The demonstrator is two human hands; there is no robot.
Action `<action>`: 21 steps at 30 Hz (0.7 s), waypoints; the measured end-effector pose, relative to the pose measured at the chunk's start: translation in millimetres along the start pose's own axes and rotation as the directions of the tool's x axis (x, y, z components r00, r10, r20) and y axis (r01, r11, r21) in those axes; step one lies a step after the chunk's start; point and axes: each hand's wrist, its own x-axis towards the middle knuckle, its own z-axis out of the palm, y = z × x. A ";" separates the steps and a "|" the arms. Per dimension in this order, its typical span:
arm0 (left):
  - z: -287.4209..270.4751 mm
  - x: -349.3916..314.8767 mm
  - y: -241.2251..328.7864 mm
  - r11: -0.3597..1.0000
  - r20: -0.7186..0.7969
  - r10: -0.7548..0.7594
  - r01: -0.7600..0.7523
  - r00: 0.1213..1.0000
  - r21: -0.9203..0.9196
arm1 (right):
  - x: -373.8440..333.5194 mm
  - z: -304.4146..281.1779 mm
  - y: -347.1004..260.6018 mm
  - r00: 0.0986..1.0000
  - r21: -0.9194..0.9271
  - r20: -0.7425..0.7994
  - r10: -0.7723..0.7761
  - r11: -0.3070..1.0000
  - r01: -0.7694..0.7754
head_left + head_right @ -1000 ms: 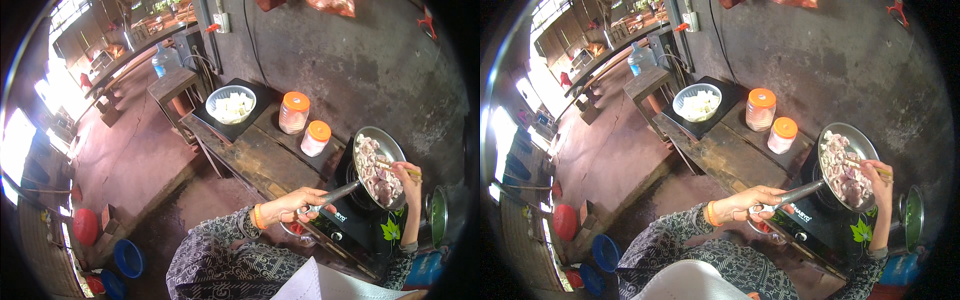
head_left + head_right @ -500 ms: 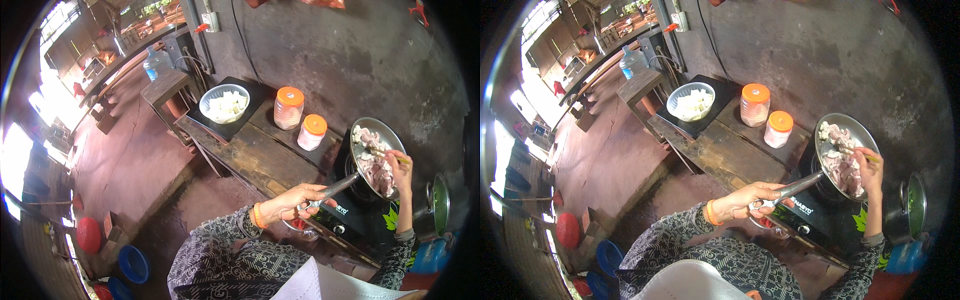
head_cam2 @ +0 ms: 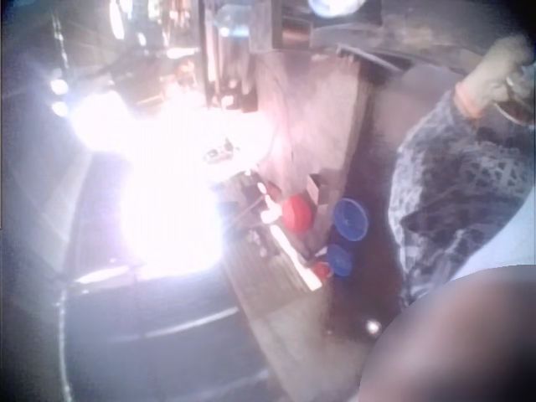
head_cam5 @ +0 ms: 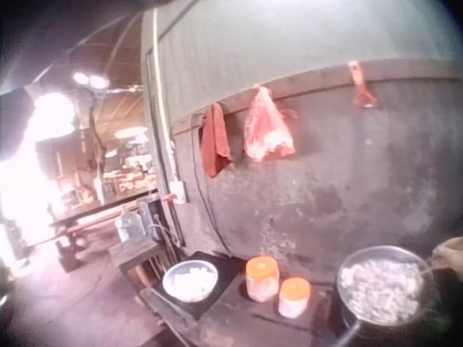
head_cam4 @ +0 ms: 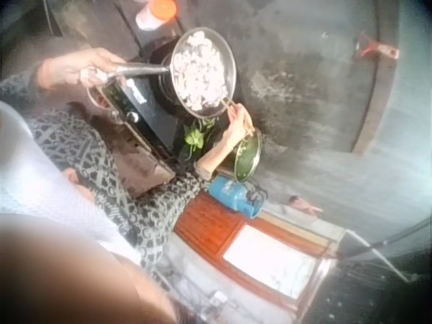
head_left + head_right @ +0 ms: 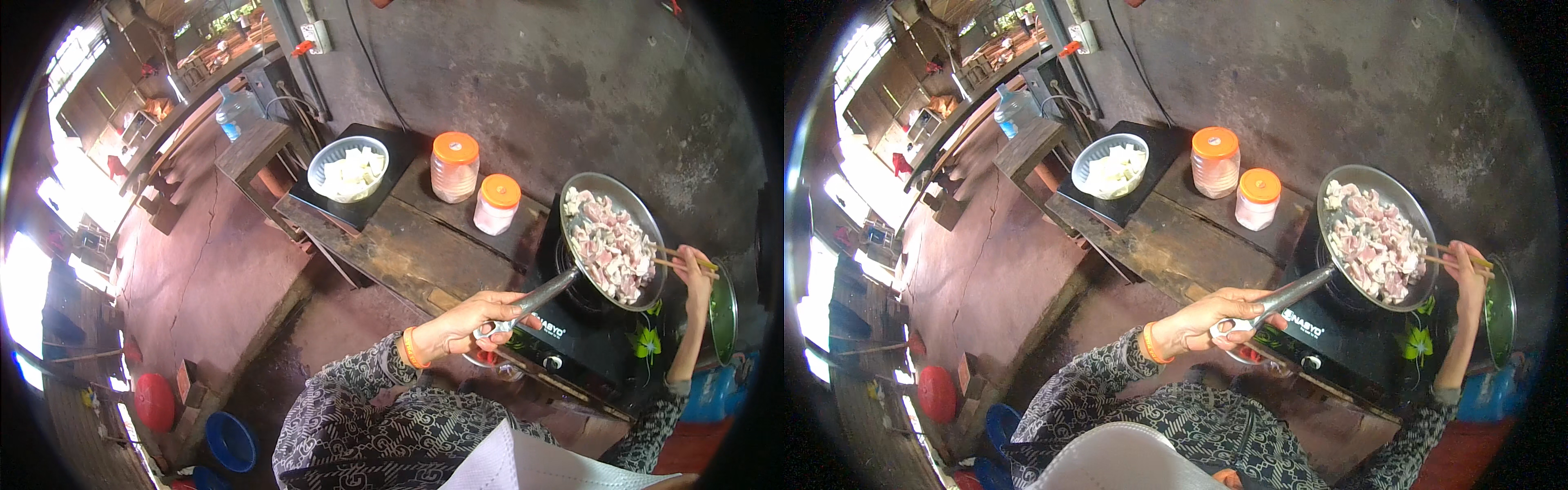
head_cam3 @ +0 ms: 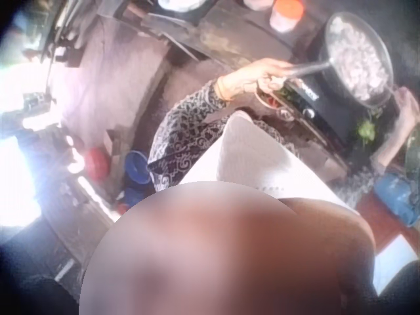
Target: The person stirs chopped green vegetables in a pot on a portable stove, then stirs diced meat in a pan on the same stove. Finally, the person retrieves a pot and fills it with water from a large dispenser.
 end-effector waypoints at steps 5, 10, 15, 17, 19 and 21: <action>2.9 -1.5 2.5 1.000 0.006 0.020 -0.020 1.000 -0.017 | 20.3 44.6 14.0 0.989 0.107 0.144 -0.015 0.994 -0.001; 10.1 -2.0 1.5 0.999 -0.042 0.017 -0.015 0.999 0.050 | -3.7 92.1 -22.0 0.977 0.242 0.209 -0.043 0.970 -0.009; 16.6 3.9 11.1 0.997 -0.078 -0.011 0.017 0.997 0.069 | -46.5 79.7 -69.7 0.950 0.149 0.265 -0.166 0.980 0.130; 17.7 3.1 11.0 0.999 -0.099 -0.007 0.012 0.995 0.048 | -58.7 78.7 -88.7 0.947 0.135 0.242 -0.213 0.974 0.184; 16.0 2.0 9.2 1.000 -0.114 0.002 0.000 0.993 0.024 | -69.5 81.5 -102.4 0.919 0.156 0.296 -0.260 0.963 0.222; 21.9 1.6 10.2 1.000 -0.124 0.005 -0.001 0.992 0.026 | -78.1 88.7 -106.3 0.880 0.140 0.374 -0.293 0.956 0.259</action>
